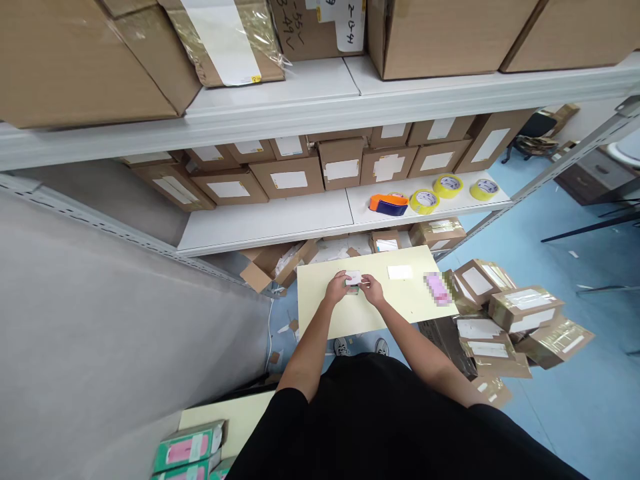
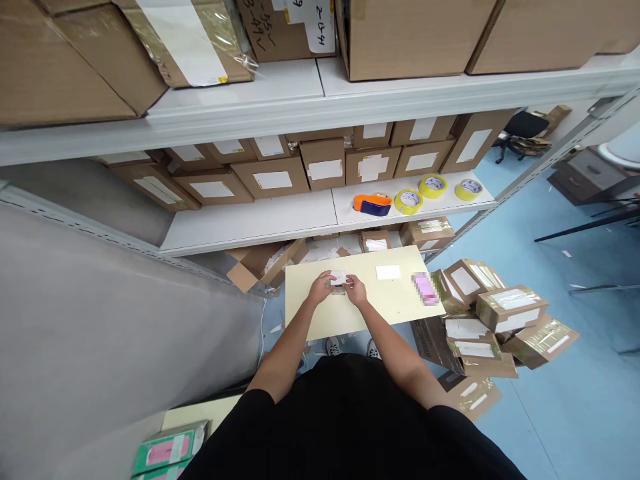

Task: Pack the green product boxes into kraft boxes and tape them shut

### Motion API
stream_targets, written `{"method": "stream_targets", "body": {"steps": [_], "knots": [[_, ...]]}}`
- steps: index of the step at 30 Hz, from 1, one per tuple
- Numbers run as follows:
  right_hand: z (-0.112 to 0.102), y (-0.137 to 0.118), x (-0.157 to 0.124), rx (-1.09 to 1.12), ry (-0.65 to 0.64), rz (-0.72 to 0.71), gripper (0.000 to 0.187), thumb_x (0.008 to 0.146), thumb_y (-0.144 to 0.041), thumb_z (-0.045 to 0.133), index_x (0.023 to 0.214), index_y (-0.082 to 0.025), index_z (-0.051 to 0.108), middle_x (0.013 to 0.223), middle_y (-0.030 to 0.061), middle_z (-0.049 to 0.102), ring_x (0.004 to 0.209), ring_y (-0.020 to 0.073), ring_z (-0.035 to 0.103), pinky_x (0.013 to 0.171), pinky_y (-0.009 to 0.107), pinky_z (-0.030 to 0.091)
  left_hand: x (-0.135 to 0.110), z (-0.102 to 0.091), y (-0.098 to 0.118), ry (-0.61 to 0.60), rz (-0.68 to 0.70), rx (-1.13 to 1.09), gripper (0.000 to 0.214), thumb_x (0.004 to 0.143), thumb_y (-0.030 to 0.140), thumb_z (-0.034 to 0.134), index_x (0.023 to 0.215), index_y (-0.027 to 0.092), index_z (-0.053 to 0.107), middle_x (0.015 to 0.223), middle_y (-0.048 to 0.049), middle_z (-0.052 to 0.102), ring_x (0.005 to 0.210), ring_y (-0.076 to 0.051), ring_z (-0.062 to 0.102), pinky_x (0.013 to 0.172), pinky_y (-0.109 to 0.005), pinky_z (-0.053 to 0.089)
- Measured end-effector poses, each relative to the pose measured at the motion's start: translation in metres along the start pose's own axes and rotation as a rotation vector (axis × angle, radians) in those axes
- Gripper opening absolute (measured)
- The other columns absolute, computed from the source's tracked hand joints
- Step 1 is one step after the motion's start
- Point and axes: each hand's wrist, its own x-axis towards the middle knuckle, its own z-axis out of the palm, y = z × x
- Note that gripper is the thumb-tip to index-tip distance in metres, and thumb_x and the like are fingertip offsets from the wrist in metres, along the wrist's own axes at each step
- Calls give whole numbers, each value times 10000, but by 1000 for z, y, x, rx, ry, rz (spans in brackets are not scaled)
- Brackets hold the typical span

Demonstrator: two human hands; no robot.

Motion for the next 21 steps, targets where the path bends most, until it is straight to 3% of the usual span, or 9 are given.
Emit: {"method": "stream_targets", "body": {"steps": [4, 7, 11, 14, 17, 21], "knots": [[5, 2, 4, -19, -19, 86, 325, 855, -328, 684, 1170, -248, 685, 1031, 43, 758, 890, 210, 719, 863, 336, 570, 0, 1, -3, -31, -10, 49, 245, 816, 170, 755, 1047, 245, 786, 1500, -80, 601, 1358, -279, 601, 1181, -459, 457], [9, 5, 7, 19, -25, 185, 292, 853, -342, 681, 1129, -253, 715, 966, 36, 773, 943, 228, 717, 894, 345, 564, -1, 9, -8, 8, -51, -52, 197, 832, 223, 776, 1028, 243, 786, 1488, -94, 614, 1327, -276, 628, 1155, -439, 484], [17, 8, 7, 81, -40, 214, 354, 838, -422, 681, 1129, -229, 738, 925, 37, 781, 912, 239, 726, 836, 342, 578, -3, 27, -17, 141, -252, -250, 472, 870, 251, 754, 1334, 240, 668, 1379, -116, 697, 1134, -241, 737, 1038, -408, 563], [25, 9, 7, 114, -66, 211, 418, 835, -458, 671, 1160, -205, 739, 979, 62, 795, 951, 249, 729, 846, 344, 577, -5, 33, -25, 140, -267, -307, 549, 927, 254, 673, 1469, 230, 583, 1350, -103, 726, 1174, -230, 725, 1053, -389, 552], [39, 3, 12, 138, -106, 197, 429, 844, -446, 645, 1184, -200, 735, 1094, 85, 795, 1051, 256, 719, 923, 359, 559, -7, 25, -38, 148, -242, -349, 552, 956, 260, 616, 1503, 213, 567, 1373, -91, 719, 1204, -217, 709, 1084, -372, 528], [76, -19, 28, 193, -173, 151, 440, 837, -463, 645, 1190, -216, 736, 1116, 86, 793, 1096, 262, 700, 980, 386, 532, -8, -5, -64, 211, -300, -328, 592, 946, 302, 625, 1526, 213, 553, 1369, -78, 724, 1232, -227, 693, 1083, -380, 523]]}}
